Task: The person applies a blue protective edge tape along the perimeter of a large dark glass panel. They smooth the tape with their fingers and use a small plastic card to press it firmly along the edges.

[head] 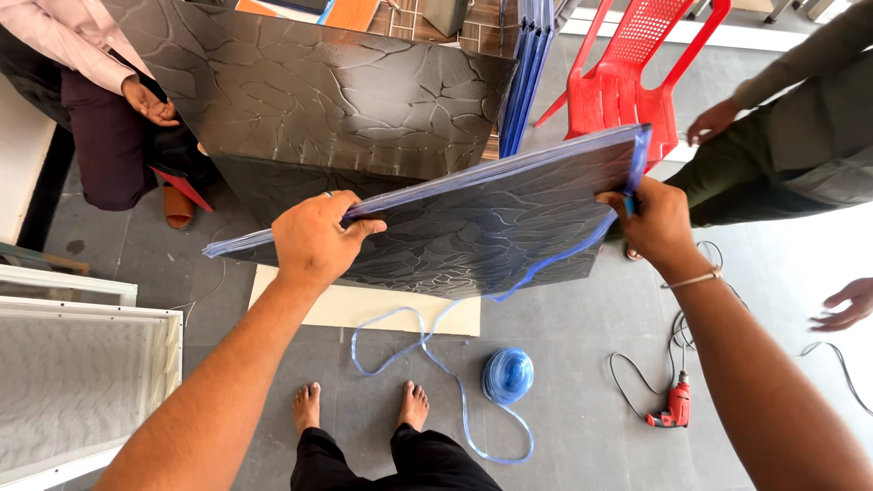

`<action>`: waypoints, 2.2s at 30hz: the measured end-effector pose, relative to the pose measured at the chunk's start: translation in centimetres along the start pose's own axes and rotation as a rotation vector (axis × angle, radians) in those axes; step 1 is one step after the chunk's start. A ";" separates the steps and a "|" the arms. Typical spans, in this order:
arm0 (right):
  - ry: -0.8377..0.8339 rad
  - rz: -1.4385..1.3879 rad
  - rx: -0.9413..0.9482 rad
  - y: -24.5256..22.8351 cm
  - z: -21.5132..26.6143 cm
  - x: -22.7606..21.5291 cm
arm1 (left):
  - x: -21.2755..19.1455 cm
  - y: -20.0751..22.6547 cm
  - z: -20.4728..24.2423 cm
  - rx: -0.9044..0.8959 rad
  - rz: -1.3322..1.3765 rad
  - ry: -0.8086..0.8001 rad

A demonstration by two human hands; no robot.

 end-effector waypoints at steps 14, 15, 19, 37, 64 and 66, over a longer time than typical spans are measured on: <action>-0.029 -0.031 -0.297 -5.8 -1.4 3.5 | -2.3 -6.7 1.5 -0.154 -0.002 -0.099; -0.050 -0.028 -0.331 -6.9 -1.4 4.3 | -3.1 -7.9 1.7 -0.156 -0.047 -0.119; -0.130 0.039 -0.392 -13.0 -1.6 9.1 | -5.9 -12.3 2.4 -0.149 -0.173 -0.113; -0.451 0.218 -0.740 -44.1 0.5 52.8 | -7.2 -57.0 10.2 -0.528 -0.108 -0.098; -0.393 0.198 -0.964 -47.5 5.4 91.7 | 9.1 -93.0 26.3 -1.018 0.601 0.015; -0.342 0.206 -0.999 -46.7 4.3 91.1 | 9.9 -92.7 25.2 -0.991 0.586 0.009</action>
Point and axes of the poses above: each hand's wrist, its own z-axis away from the middle knuckle, its own x-axis out of the palm, y = z × x, the point moved 2 cm from there along -z, towards the middle knuckle, and after that the axes turned 6 degrees about y, right-handed, at the moved point
